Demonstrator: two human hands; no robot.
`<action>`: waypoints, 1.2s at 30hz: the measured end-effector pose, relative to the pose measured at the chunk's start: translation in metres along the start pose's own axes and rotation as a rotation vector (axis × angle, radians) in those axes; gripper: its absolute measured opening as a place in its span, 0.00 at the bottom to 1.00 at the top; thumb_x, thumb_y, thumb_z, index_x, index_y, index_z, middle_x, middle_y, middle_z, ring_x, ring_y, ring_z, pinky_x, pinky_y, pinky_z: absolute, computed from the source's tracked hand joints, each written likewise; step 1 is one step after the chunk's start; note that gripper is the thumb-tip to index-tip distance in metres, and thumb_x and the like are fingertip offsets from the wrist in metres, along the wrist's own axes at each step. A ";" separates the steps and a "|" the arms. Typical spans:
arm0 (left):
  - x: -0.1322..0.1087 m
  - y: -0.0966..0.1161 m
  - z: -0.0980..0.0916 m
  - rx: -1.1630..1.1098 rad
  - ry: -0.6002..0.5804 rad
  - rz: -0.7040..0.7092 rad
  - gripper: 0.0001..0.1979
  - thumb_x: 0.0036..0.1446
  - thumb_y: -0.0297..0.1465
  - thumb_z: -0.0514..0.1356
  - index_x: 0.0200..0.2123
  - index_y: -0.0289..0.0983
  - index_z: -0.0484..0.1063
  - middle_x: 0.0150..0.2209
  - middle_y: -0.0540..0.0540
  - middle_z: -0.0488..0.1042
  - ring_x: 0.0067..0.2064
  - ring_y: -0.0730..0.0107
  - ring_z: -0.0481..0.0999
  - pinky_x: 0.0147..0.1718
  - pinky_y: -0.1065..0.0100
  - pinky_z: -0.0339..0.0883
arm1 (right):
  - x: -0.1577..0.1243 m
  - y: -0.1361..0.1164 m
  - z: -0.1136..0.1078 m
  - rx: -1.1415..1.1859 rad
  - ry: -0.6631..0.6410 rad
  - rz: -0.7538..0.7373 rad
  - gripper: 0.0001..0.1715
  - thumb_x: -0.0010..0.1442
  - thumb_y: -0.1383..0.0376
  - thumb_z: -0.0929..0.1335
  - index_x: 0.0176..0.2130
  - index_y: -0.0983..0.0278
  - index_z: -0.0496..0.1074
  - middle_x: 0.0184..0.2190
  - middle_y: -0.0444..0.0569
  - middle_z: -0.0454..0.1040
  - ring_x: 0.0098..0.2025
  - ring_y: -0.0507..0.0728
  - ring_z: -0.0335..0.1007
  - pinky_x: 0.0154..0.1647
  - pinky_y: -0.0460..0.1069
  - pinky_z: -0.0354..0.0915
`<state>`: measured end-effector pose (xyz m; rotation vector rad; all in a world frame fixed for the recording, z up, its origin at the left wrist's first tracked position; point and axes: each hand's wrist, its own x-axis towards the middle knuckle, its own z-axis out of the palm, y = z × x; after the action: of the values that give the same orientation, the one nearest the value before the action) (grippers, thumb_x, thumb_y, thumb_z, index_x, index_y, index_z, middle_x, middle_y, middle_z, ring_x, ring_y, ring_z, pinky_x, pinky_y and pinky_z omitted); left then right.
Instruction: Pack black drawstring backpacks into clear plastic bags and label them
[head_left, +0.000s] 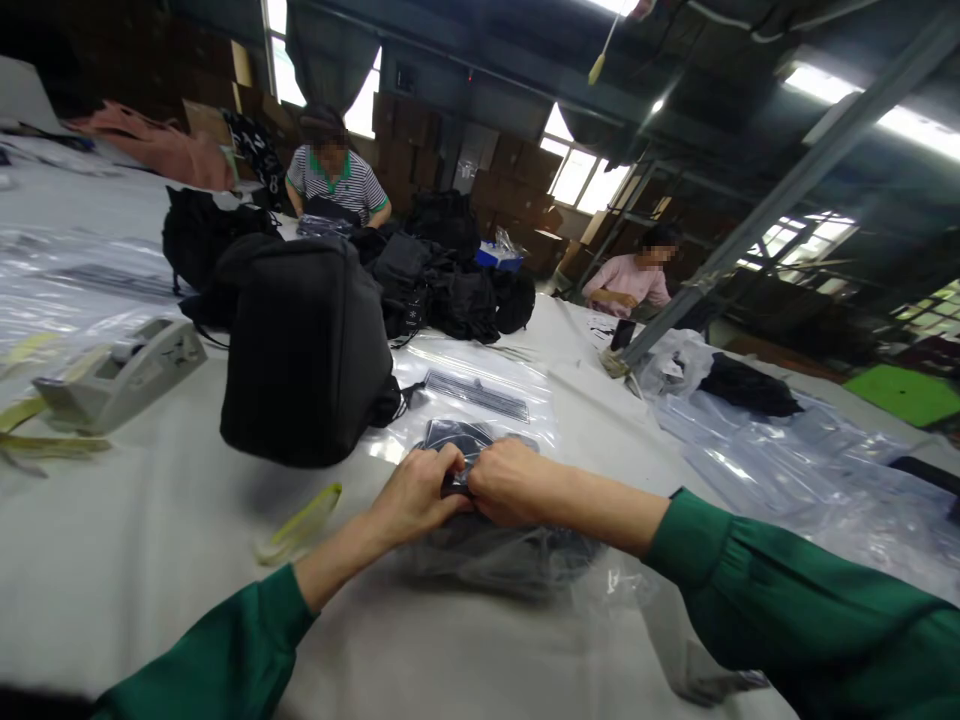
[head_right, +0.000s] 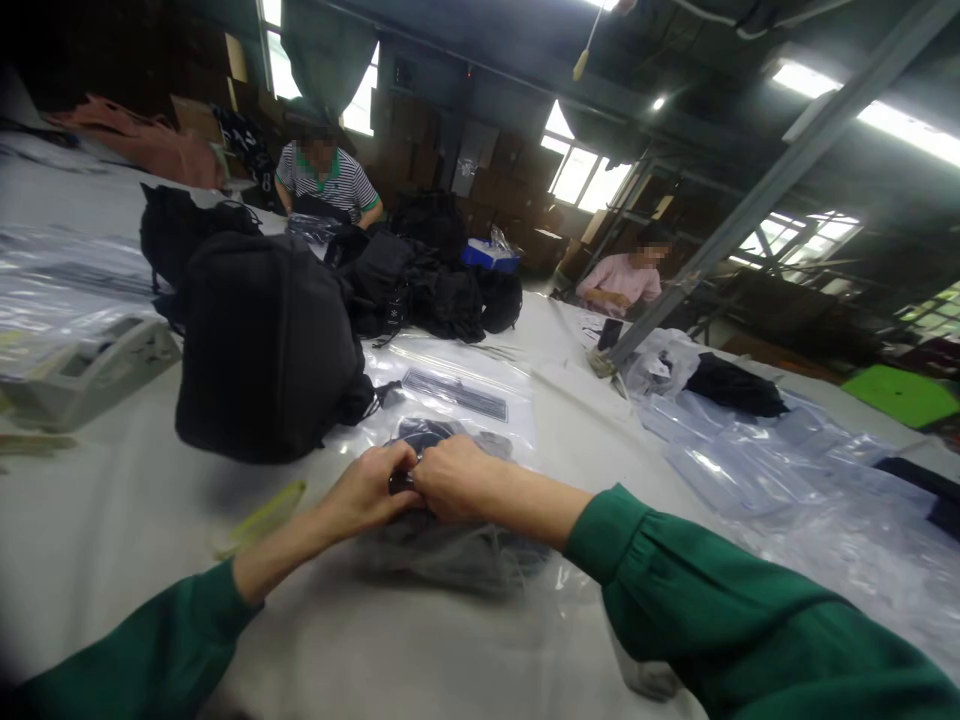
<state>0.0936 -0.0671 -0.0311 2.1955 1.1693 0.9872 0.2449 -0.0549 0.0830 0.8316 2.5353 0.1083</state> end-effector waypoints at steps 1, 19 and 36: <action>0.000 0.000 0.003 -0.013 -0.005 0.005 0.14 0.49 0.32 0.66 0.36 0.40 0.64 0.33 0.48 0.74 0.37 0.59 0.74 0.37 0.63 0.63 | -0.001 0.003 0.000 0.001 -0.016 0.014 0.11 0.59 0.65 0.68 0.34 0.69 0.79 0.28 0.57 0.78 0.28 0.59 0.73 0.28 0.48 0.60; 0.004 -0.001 0.002 -0.155 -0.063 -0.029 0.15 0.47 0.27 0.67 0.34 0.41 0.63 0.33 0.50 0.71 0.40 0.64 0.69 0.40 0.65 0.64 | 0.021 0.085 0.032 0.644 0.021 0.026 0.12 0.53 0.59 0.75 0.29 0.65 0.75 0.19 0.39 0.69 0.22 0.50 0.60 0.22 0.44 0.52; -0.028 -0.027 -0.044 0.678 -0.140 0.164 0.32 0.55 0.36 0.67 0.60 0.41 0.60 0.61 0.35 0.66 0.61 0.48 0.65 0.61 0.44 0.52 | -0.009 0.020 0.135 -0.030 0.724 0.034 0.36 0.69 0.51 0.60 0.68 0.65 0.52 0.61 0.58 0.66 0.58 0.65 0.67 0.52 0.61 0.64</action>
<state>0.0357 -0.0737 -0.0318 2.8648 1.4189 0.5162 0.3234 -0.0533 -0.0294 0.9472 3.1685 0.5437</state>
